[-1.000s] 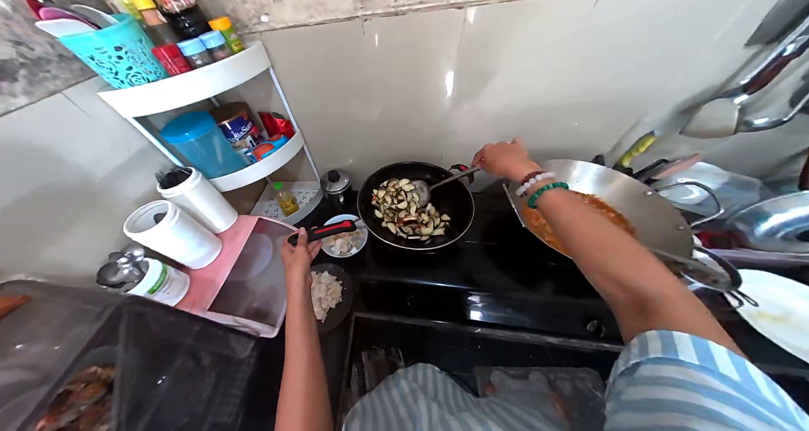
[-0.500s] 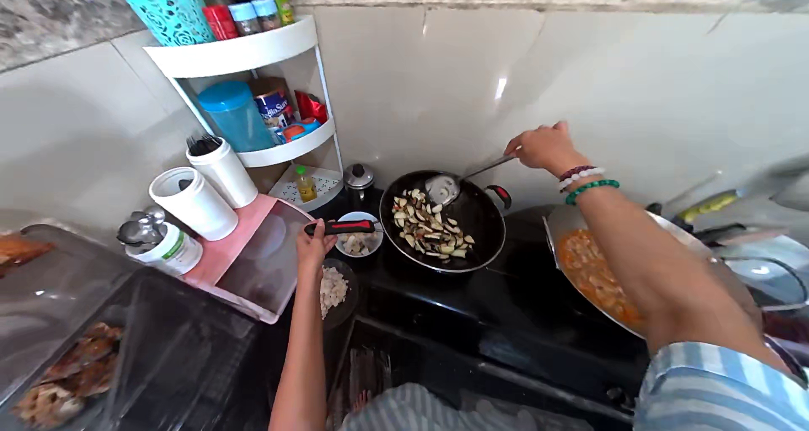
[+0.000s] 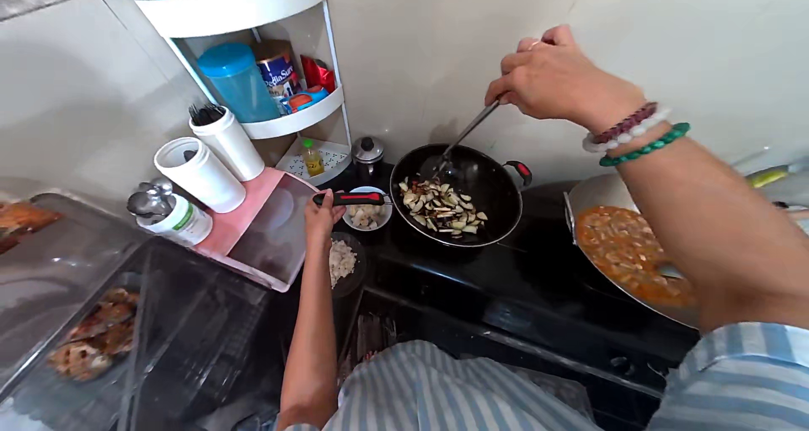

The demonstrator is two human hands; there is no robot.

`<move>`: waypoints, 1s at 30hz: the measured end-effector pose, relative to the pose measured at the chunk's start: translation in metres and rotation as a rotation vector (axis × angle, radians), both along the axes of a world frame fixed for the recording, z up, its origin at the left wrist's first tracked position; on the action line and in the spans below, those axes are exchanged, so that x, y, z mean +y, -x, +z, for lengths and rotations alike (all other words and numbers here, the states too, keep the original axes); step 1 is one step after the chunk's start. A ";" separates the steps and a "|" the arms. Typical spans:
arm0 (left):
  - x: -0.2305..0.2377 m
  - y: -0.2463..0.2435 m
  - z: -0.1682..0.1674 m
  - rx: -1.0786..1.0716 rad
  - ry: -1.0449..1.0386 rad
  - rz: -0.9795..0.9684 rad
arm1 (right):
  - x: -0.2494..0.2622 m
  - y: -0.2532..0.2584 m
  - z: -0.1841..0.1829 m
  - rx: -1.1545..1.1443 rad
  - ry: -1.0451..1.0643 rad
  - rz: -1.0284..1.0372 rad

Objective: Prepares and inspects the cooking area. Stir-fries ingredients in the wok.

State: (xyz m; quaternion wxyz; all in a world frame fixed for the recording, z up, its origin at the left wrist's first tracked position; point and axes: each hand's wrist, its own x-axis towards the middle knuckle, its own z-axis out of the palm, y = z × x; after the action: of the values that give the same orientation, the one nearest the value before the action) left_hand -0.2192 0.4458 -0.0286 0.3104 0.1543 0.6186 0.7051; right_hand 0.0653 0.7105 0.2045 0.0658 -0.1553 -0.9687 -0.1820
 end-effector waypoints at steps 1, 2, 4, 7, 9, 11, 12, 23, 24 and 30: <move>0.001 0.001 0.000 0.000 0.000 -0.002 | -0.003 0.009 0.000 0.016 -0.008 0.020; 0.002 0.001 0.000 -0.001 -0.001 0.000 | -0.006 0.021 -0.003 0.030 -0.012 0.045; 0.003 0.002 0.001 -0.004 0.001 0.011 | -0.014 0.052 -0.011 0.037 -0.030 0.102; 0.006 0.002 0.005 -0.006 0.013 0.014 | -0.037 0.100 -0.034 -0.055 -0.089 0.230; 0.006 0.002 0.006 -0.010 0.014 0.015 | -0.049 0.112 -0.044 -0.188 -0.121 0.238; 0.004 0.004 0.005 0.001 0.016 -0.002 | -0.056 0.096 -0.038 -0.225 -0.103 0.196; 0.003 0.005 0.003 0.008 0.017 -0.014 | -0.056 0.079 -0.032 -0.190 -0.094 0.195; 0.006 0.004 -0.001 -0.005 -0.015 -0.002 | -0.059 -0.028 -0.017 0.047 -0.091 -0.016; 0.007 0.004 -0.001 -0.005 -0.014 -0.002 | -0.058 -0.012 -0.015 0.054 -0.098 -0.002; 0.007 0.004 0.002 -0.011 0.015 -0.003 | -0.028 0.111 -0.045 -0.114 -0.113 0.075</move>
State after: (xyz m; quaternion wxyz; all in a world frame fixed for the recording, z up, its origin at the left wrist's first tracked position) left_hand -0.2237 0.4530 -0.0267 0.3163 0.1490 0.6219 0.7007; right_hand -0.0461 0.6822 0.1599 0.0258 -0.1043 -0.9642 -0.2424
